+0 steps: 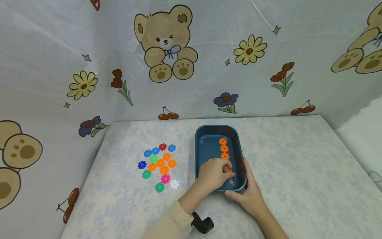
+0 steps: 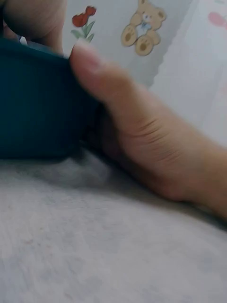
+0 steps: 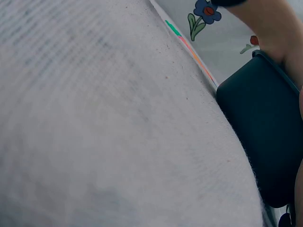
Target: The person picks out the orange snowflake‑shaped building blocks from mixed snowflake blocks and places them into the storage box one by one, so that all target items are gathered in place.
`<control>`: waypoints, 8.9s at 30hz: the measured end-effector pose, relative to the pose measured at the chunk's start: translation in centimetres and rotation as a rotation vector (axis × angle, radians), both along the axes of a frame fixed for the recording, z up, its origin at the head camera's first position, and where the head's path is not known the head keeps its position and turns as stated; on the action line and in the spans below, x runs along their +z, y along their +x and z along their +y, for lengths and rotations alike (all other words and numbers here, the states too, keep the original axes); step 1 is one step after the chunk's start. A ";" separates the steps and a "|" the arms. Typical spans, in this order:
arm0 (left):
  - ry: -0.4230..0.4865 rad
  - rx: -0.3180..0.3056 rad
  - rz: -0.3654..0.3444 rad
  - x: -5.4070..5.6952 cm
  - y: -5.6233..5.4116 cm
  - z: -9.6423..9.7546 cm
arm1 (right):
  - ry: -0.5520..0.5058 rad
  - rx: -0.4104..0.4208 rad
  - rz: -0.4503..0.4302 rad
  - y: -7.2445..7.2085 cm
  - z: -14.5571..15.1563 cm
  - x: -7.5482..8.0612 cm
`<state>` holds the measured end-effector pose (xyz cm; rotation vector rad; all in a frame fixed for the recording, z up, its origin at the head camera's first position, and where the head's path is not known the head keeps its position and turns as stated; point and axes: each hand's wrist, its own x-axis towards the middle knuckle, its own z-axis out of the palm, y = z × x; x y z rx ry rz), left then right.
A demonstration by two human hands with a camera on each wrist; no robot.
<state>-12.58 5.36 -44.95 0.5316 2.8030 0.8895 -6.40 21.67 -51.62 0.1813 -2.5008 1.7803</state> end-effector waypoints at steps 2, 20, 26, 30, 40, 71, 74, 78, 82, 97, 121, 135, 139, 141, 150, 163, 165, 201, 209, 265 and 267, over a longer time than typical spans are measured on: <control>0.109 -0.011 -0.031 0.4 0.6 -0.8 | 0.007 -0.006 -0.007 0.0 0.0 0.1; 0.108 0.343 -0.018 0.5 1.2 -13.3 | 0.018 -0.035 -0.015 0.0 0.0 0.3; -0.085 0.360 -0.031 -0.1 -0.8 -16.1 | -0.021 -0.023 -0.015 -0.1 -0.1 0.3; -0.161 0.343 -0.091 -1.0 -1.3 -16.6 | -0.019 -0.016 -0.023 -0.2 -0.2 0.3; -0.128 0.345 -0.099 -2.0 -1.9 -16.7 | -0.014 -0.024 -0.044 -0.2 -0.2 0.1; 0.106 0.098 -0.088 4.5 -8.2 -5.4 | 0.035 -0.036 -0.057 -0.3 -0.2 0.3; 0.012 0.073 -0.041 3.8 -9.0 -4.2 | 0.039 -0.040 -0.055 -0.3 -0.2 0.2; -0.138 0.048 0.021 3.2 -9.5 -2.8 | 0.037 -0.036 -0.048 -0.2 -0.1 0.1; -0.255 0.004 0.077 2.5 -9.9 -2.1 | 0.035 -0.030 -0.036 -0.3 -0.1 0.0; -0.463 0.069 0.181 -0.1 -11.2 -0.1 | 0.039 -0.029 -0.030 -0.2 -0.1 0.0; -0.079 0.190 0.020 6.6 -7.6 -10.9 | 0.040 -0.035 -0.045 -0.3 -0.2 0.2; -0.266 0.269 -0.209 1.1 -5.3 -19.2 | 0.014 -0.027 -0.032 -0.2 -0.1 0.2; -0.244 0.294 -0.209 0.0 -5.6 -19.5 | 0.019 -0.026 -0.035 -0.2 -0.2 0.2; -0.222 0.308 -0.218 -0.4 -5.7 -19.5 | 0.017 -0.024 -0.037 -0.2 -0.3 0.2; -0.011 0.250 -0.217 -1.3 -5.9 -19.5 | 0.012 -0.024 -0.033 -0.3 -0.2 0.1; 0.404 0.056 -0.396 2.6 -7.3 -16.0 | 0.020 -0.024 -0.034 -0.2 0.0 0.1; 0.410 0.014 -0.404 3.5 -7.7 -14.8 | 0.018 -0.022 -0.032 -0.2 0.0 0.1; -0.394 -0.215 0.140 1.4 -10.7 -2.6 | 0.061 -0.037 -0.037 -0.1 -0.4 0.2; -0.424 -0.151 0.189 0.9 -10.7 -2.4 | 0.060 -0.030 -0.026 -0.1 -0.5 0.2; -0.173 0.352 0.032 -2.6 -0.1 -22.6 | 0.038 -0.029 -0.023 -0.2 -0.4 -0.2; -0.180 0.336 0.030 -2.5 -0.4 -22.3 | 0.034 -0.029 -0.023 -0.2 -0.4 -0.1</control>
